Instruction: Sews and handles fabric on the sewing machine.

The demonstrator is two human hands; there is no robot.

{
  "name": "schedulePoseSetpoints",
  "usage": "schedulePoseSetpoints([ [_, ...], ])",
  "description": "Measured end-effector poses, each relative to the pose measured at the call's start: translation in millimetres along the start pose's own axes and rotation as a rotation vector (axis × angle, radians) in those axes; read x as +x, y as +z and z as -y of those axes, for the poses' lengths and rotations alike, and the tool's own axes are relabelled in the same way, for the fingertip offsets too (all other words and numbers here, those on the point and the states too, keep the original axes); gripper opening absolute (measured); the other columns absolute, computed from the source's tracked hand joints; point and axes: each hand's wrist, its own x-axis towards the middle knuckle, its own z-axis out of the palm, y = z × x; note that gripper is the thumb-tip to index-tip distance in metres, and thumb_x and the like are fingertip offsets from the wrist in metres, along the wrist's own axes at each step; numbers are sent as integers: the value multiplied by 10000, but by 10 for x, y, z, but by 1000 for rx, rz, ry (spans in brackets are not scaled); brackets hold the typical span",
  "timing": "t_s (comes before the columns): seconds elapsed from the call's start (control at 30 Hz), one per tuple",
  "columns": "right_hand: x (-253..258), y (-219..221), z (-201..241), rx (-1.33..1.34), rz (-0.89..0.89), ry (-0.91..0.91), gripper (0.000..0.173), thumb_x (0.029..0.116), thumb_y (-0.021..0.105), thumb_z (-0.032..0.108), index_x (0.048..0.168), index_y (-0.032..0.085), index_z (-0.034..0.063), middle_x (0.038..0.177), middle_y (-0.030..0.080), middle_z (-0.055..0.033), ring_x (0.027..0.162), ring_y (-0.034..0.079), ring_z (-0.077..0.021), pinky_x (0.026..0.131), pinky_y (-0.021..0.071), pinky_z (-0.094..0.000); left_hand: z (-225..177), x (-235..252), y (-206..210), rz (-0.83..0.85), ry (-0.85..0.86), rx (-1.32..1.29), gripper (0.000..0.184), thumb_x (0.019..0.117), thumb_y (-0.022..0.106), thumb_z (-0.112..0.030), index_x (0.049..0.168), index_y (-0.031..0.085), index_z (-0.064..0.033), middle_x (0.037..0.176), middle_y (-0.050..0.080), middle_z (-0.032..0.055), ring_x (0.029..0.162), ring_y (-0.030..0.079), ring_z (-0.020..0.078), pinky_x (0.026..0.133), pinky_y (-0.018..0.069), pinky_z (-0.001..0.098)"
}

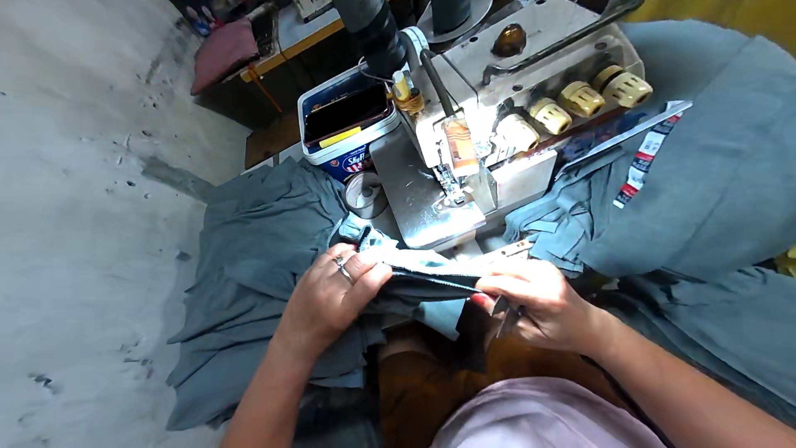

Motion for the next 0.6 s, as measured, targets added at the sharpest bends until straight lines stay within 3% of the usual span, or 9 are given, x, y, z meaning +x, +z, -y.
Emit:
schedulePoseSetpoints([
  [0.07, -9, 30, 10, 51, -23, 14, 239, 1035, 521, 213, 904, 647, 57, 787, 595, -74, 724, 559, -75, 643, 433, -138, -15, 2, 18, -4, -20, 6, 101, 1053, 571, -148, 1118, 604, -79, 983, 733, 78, 942, 701, 164, 954, 507, 282],
  [0.17, -13, 49, 23, 108, -37, 40, 221, 1020, 547, 192, 901, 647, 35, 802, 590, -83, 758, 554, -53, 689, 424, -99, -66, 137, -20, 29, -48, -18, 165, 1031, 579, -127, 989, 716, -43, 856, 756, 126, 799, 718, 233, 837, 526, 319],
  [0.33, -54, 100, -5, 255, -66, 99, 231, 1030, 556, 185, 918, 643, 3, 859, 610, -94, 823, 561, -14, 766, 428, -69, -145, 276, -106, 183, -185, -94, 214, 988, 611, -134, 942, 776, -5, 838, 768, 131, 797, 741, 264, 855, 532, 400],
  [0.43, -72, 127, -20, 308, -78, 137, 258, 1046, 552, 199, 908, 639, -1, 868, 599, -74, 802, 534, 30, 747, 415, -49, 11, 60, 63, 162, -109, -79, 264, 1045, 572, -235, 983, 769, -70, 768, 693, 75, 734, 651, 192, 859, 472, 361],
  [0.6, -76, 157, -31, 328, -86, 163, 267, 1044, 554, 191, 895, 645, -11, 920, 620, -97, 876, 563, 10, 808, 436, -68, 75, 90, 85, 240, -135, -162, 284, 1042, 550, -270, 960, 760, -98, 790, 709, 35, 736, 638, 146, 826, 446, 353],
])
